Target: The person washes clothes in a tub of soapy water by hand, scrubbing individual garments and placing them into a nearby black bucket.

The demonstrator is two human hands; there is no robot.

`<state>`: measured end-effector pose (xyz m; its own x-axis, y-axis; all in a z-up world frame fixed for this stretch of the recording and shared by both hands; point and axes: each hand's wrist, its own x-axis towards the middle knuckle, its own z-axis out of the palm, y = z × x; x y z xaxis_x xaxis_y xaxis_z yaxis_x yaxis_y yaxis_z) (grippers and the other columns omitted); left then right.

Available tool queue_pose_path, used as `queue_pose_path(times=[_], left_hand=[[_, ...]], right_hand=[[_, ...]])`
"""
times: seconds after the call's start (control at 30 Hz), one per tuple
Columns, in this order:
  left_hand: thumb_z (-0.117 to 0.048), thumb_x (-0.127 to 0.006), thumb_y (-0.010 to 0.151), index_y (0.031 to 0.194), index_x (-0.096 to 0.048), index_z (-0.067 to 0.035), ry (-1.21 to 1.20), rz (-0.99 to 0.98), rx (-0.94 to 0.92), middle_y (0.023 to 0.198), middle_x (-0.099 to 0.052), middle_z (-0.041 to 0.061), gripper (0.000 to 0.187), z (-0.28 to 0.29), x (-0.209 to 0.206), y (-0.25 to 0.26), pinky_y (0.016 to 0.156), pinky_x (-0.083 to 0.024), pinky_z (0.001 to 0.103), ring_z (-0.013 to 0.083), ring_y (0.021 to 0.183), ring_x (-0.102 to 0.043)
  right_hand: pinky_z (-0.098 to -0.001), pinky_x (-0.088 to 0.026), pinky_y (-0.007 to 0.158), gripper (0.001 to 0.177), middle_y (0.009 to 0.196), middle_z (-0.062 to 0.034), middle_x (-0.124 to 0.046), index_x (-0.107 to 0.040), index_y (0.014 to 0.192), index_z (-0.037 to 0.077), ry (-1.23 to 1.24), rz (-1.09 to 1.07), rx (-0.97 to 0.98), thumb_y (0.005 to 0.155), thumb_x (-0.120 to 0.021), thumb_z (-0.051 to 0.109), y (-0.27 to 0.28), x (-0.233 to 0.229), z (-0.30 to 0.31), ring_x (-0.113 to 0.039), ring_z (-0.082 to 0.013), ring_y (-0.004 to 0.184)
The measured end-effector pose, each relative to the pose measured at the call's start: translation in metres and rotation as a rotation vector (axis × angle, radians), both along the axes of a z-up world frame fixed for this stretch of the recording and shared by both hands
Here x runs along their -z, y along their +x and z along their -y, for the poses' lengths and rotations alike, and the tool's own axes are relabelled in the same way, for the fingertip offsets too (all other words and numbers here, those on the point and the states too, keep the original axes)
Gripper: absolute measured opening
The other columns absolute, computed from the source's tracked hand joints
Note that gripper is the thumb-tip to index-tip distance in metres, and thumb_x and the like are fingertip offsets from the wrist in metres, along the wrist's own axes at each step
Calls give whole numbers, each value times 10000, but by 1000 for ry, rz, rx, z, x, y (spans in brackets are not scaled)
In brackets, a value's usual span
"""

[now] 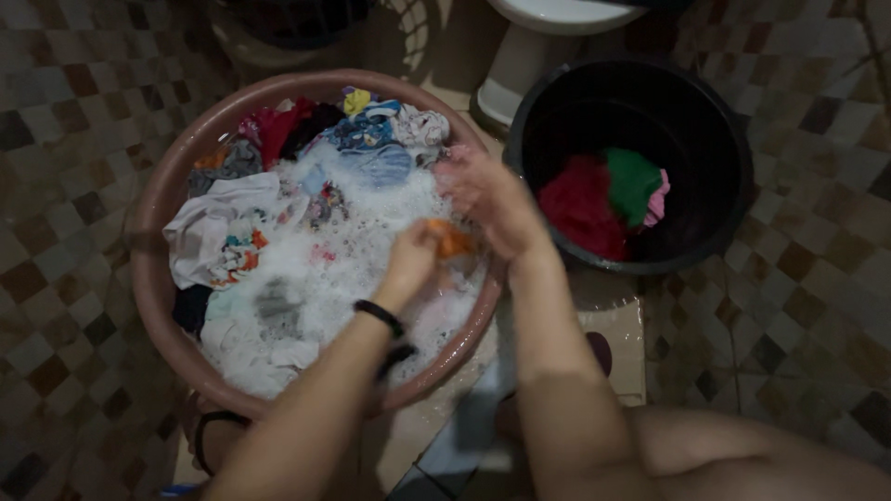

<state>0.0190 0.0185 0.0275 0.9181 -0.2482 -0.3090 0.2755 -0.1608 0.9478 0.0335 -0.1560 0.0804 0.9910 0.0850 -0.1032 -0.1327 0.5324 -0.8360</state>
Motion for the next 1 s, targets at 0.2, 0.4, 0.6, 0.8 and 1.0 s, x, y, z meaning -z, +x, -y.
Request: queue_pose_path(times=[0.2,0.4,0.6,0.8,1.0], left_hand=[[-124,-612,1035,1194,-678,-16,-225,478,1,1005,-709,46,203,-59,-108,31,818,-548,296,139,907,-650],[-231,-474,996,1175,-654,-21,-1100,122,-223,1228,-694,142,329,-152,-169,32,1155,-507,469,274,1223,-650],[-282,-521,1022,1299,-641,-46,-973,-412,45,1130,-697,131,383,-89,-27,64,965,-502,419,266,1039,-644],[-239,-648,976,1142,-674,-100,-620,-261,-166,890,-632,59,218,-98,-1,51,650,-401,366,207,747,-548],[-230,-615,850,809,-681,-66,-402,-119,-207,747,-686,38,181,-96,45,88,556,-544,337,163,630,-645]], right_hand=[[-294,-546,884,425,1093,-92,-735,-743,1293,16,-763,115,-342,902,-823,163,3,71,-27,-652,-150,982],[-306,-560,840,506,1147,-55,-715,-597,1286,58,-66,152,-220,827,-799,132,-6,28,-38,-699,-154,976],[-374,-472,860,558,1148,-162,-645,-542,1305,-53,-278,258,380,900,-816,215,-14,11,-173,-604,-280,1003],[-327,-542,912,147,979,-78,-721,-679,987,111,-780,542,592,927,-754,222,-15,50,-183,-701,-235,922],[-417,-529,818,167,949,-127,-661,-646,978,48,-741,537,587,913,-674,199,-31,50,-198,-669,-331,886]])
